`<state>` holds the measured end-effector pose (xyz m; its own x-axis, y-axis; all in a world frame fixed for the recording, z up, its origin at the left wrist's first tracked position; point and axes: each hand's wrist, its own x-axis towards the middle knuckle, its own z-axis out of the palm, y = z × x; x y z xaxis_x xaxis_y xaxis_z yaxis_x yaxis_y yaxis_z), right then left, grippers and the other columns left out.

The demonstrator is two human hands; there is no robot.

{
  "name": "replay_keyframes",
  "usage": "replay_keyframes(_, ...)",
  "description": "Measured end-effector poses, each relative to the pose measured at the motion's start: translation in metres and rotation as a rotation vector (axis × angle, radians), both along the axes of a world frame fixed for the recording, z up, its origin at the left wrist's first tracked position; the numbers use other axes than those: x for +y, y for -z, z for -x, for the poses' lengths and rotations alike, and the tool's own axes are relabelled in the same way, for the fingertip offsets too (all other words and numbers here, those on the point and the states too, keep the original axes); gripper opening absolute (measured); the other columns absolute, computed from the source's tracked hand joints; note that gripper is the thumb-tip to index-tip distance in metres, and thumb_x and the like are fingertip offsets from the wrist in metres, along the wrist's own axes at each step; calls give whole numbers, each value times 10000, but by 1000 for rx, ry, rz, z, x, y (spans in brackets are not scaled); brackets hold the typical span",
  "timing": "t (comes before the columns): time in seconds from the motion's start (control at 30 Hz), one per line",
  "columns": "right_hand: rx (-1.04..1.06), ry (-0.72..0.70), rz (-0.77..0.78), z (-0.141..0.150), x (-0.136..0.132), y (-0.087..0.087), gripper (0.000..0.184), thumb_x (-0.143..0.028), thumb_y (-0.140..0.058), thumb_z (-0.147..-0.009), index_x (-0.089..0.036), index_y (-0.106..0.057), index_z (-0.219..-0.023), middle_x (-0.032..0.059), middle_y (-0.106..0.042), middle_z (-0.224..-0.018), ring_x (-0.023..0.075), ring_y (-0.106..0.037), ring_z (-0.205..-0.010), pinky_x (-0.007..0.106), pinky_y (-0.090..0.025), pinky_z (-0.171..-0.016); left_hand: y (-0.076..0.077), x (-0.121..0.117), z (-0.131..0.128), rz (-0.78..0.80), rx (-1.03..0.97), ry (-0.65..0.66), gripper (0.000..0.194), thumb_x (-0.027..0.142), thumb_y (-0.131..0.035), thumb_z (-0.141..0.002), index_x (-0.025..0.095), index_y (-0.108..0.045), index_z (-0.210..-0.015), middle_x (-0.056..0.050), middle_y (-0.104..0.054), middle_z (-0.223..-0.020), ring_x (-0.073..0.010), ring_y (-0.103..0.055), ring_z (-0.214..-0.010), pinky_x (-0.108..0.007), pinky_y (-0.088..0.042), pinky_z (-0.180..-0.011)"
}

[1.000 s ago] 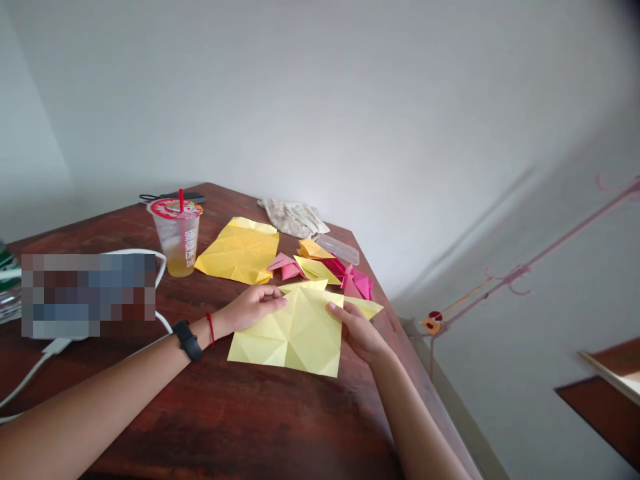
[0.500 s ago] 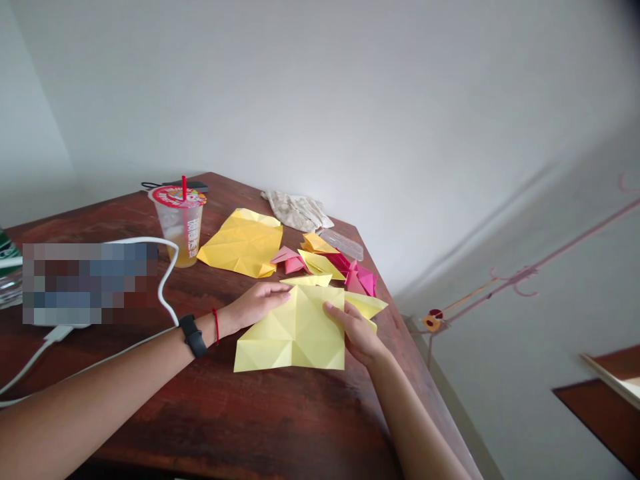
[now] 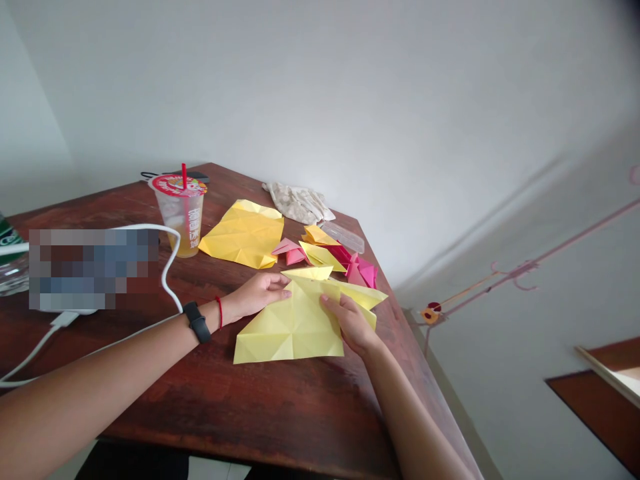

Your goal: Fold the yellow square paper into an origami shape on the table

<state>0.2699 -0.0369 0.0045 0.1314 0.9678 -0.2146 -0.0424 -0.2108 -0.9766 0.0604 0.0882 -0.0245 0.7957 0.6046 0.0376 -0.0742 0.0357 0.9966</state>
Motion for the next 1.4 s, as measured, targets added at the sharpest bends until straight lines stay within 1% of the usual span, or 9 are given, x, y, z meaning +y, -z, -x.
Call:
replay_keyframes(0.13, 18, 26, -10, -2, 1, 7, 349, -527, -753, -835, -249, -719, -1044, 85, -785, -1045, 324, -746, -958, 441, -612, -826, 5, -2, -2, -57, -16, 8, 642, 319, -805, -771, 171, -554, -1343, -124, -762, -1087, -290, -751, -932, -370, -595, -735)
replay_keyframes(0.23, -13, 9, -7, -5, 3, 11, 398, -549, -744, -833, -231, -720, -1071, 91, -783, -1039, 322, -749, -921, 439, -612, -812, 7, -5, -1, -376, 39, -55, 791, 221, -770, -785, 232, -435, -1501, -114, -745, -1159, -297, -730, -1043, -412, -589, -850)
replay_keyframes(0.33, -221, -13, -42, -7, 5, 15, 440, -575, -662, -886, -220, -727, -1138, 98, -780, -1074, 331, -738, -968, 462, -602, -852, 12, -6, 0, -770, 104, -167, 875, 204, -828, -741, 269, -443, -1524, -132, -606, -1439, -323, -579, -1321, -470, -452, -1117)
replay_keyframes(0.4, -456, -11, -157, -7, 6, 18, 414, -508, -601, -938, -233, -717, -1225, 92, -756, -1195, 332, -698, -1116, 486, -557, -980, 16, -7, 2, -960, 177, -191, 806, 274, -849, -750, 248, -509, -1481, -139, -506, -1546, -337, -483, -1416, -479, -377, -1186)
replay_keyframes(0.47, -655, -21, -305, -7, 4, 23, 391, -382, -557, -968, -264, -688, -1317, 71, -695, -1341, 312, -618, -1279, 491, -471, -1116, 18, -9, 4, -1100, 254, -182, 623, 320, -799, -822, 227, -593, -1403, -138, -488, -1564, -332, -487, -1413, -465, -385, -1179)
replay_keyframes(0.6, -867, -135, -470, -7, -4, 33, 517, -198, -511, -957, -327, -589, -1451, 41, -593, -1479, 267, -511, -1414, 474, -394, -1208, 19, -21, 9, -1301, 353, -142, 377, 283, -631, -944, 201, -669, -1310, -122, -520, -1545, -322, -518, -1386, -453, -402, -1142)
replay_keyframes(0.77, -987, -283, -541, -7, -16, 36, 577, -130, -447, -983, -281, -476, -1539, 87, -564, -1507, 256, -500, -1429, 491, -468, -1159, 15, -36, 18, -1335, 471, -61, 492, 387, -530, -1000, 158, -578, -1432, -126, -536, -1532, -333, -463, -1435, -465, -370, -1136)
replay_keyframes(0.97, -1191, -560, -524, -5, -31, 27, 525, -161, -478, -1015, -203, -465, -1538, 110, -467, -1585, 275, -344, -1524, 529, -387, -1214, 12, -44, 23, -1297, 508, -95, 493, 414, -515, -1011, 154, -582, -1424, -78, -575, -1503, -332, -481, -1415, -480, -349, -1144)
replay_keyframes(1.4, -1251, -638, -443, -1, -33, 20, 486, -204, -490, -1034, -167, -483, -1519, 119, -379, -1630, 301, -272, -1545, 568, -333, -1223, 13, -44, 22, -1312, 442, -126, 401, 386, -526, -1015, 225, -610, -1373, -53, -605, -1468, -305, -503, -1394, -480, -393, -1142)
